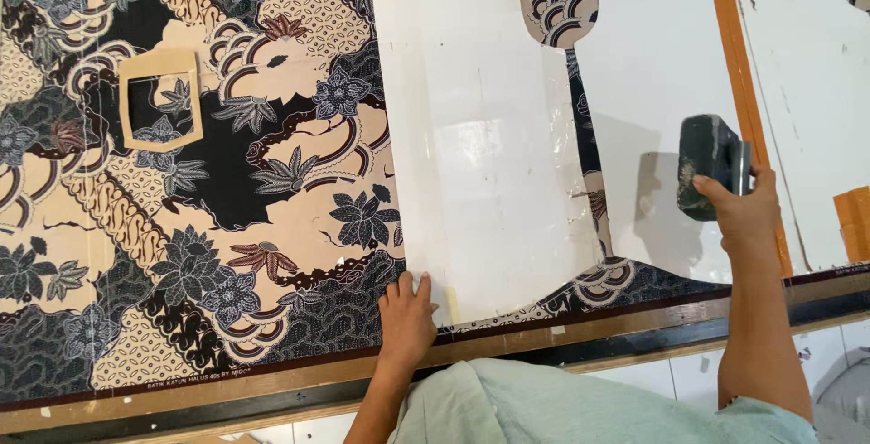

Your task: The person places a white paper pattern on a patterned fabric, smooths it, and uses a dark rectangular weight to press the pattern onto the fabric. The person adjusts the pattern and weight multiple times to ensure proper alignment.

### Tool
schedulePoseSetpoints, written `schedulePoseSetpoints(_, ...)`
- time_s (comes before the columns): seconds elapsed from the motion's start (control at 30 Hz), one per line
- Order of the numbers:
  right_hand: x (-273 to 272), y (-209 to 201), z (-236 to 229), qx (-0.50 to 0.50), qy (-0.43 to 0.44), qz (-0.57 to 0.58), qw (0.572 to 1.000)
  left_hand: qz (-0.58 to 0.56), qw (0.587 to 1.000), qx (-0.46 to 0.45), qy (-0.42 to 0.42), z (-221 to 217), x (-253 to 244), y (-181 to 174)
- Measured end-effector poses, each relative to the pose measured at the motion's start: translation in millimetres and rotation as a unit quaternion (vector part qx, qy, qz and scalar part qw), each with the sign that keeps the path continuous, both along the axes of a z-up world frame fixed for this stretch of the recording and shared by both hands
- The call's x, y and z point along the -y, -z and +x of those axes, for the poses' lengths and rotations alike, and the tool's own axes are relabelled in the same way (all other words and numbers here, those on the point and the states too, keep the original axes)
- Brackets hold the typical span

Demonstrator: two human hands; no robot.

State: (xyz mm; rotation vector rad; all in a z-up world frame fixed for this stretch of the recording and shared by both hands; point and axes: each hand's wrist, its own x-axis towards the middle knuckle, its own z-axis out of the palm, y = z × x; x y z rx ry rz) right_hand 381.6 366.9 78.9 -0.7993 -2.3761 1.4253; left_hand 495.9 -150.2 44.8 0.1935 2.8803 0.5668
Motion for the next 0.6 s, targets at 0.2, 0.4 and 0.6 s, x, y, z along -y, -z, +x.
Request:
schedulePoseSetpoints(0.2,3,8,19,0.104,0.026,0.147,0.983,-0.005,0.999,0.035,0.013,-6,4,-4)
schedulePoseSetpoints(0.4,25,27,24,0.246,-0.005,0.299,0.922,0.003,0.999,0.013,0.029,-9,2,-4)
schedulePoseSetpoints(0.6,23,37,34,0.265,-0.012,0.333,0.905,0.003,0.997,0.026,0.068,-14,6,-1)
